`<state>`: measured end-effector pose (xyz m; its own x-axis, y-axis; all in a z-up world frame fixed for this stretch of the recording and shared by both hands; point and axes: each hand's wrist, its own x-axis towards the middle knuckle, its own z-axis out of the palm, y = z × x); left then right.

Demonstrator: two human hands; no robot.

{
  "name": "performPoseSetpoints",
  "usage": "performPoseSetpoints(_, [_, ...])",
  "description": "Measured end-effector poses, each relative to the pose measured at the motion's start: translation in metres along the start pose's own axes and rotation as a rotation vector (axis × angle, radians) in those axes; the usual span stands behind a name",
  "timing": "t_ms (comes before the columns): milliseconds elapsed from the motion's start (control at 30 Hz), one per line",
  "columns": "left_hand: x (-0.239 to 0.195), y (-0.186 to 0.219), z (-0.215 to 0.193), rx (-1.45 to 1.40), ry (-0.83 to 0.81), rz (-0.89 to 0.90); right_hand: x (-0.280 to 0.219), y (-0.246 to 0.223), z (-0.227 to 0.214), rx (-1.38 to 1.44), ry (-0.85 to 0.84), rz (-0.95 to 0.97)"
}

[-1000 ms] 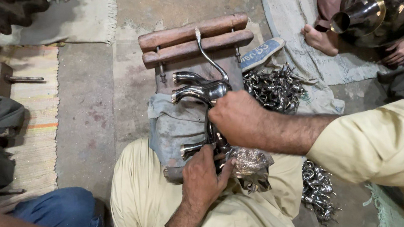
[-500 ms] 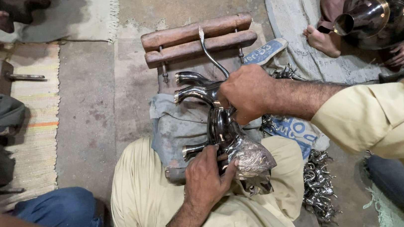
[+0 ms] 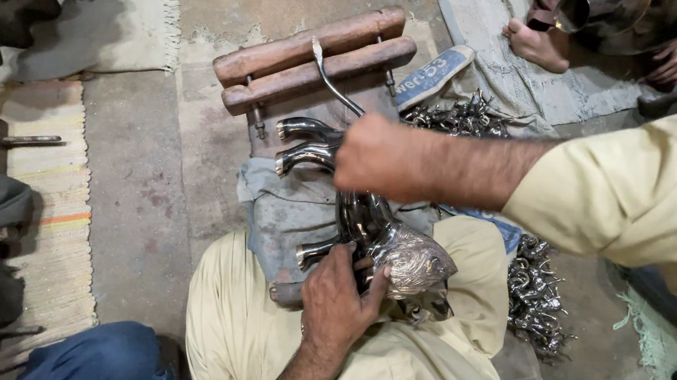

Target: The person sits on the floor and uses a chisel and hammer to engrave a silver-colored metal animal figurine. They repeatedly position the chisel on the figurine's body and strike it with a hammer to create surface patterns.

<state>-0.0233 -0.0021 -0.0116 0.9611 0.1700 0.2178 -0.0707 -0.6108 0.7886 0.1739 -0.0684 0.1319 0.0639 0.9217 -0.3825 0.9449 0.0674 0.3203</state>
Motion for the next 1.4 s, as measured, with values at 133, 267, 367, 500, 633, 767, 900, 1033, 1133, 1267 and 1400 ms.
performPoseSetpoints(133, [-0.001,0.001,-0.003,-0.005,-0.040,-0.060,0.002,-0.034,0.003,-0.157,0.090,-0.163])
performPoseSetpoints(267, [0.001,0.006,-0.006,-0.049,0.023,-0.059,-0.009,-0.019,0.009,0.146,-0.151,0.101])
performPoseSetpoints(367, [0.002,0.010,-0.010,-0.050,0.004,-0.112,-0.042,-0.002,0.015,0.471,0.084,0.346])
performPoseSetpoints(500, [0.003,0.009,-0.011,-0.079,0.015,-0.103,-0.071,-0.009,0.020,0.751,0.236,0.402])
performPoseSetpoints(633, [0.000,0.007,-0.007,-0.025,0.105,0.043,-0.072,-0.037,0.018,0.844,0.185,0.522])
performPoseSetpoints(767, [-0.005,0.005,-0.003,0.166,0.037,0.090,-0.066,-0.053,0.012,0.679,0.177,0.501])
performPoseSetpoints(900, [-0.006,0.003,-0.001,0.183,0.049,0.124,-0.061,-0.056,0.006,0.604,0.172,0.525])
performPoseSetpoints(1033, [-0.007,0.003,-0.001,0.165,0.033,0.110,-0.052,-0.052,0.002,0.426,0.108,0.431])
performPoseSetpoints(1133, [-0.006,0.002,-0.002,0.138,0.020,0.113,-0.042,-0.050,0.001,0.281,0.079,0.360])
performPoseSetpoints(1267, [-0.006,0.001,-0.001,0.175,0.014,0.119,-0.028,-0.052,-0.002,0.171,0.034,0.196])
performPoseSetpoints(1400, [-0.005,-0.002,0.001,0.182,0.004,0.119,-0.012,-0.053,-0.010,0.085,-0.058,0.074])
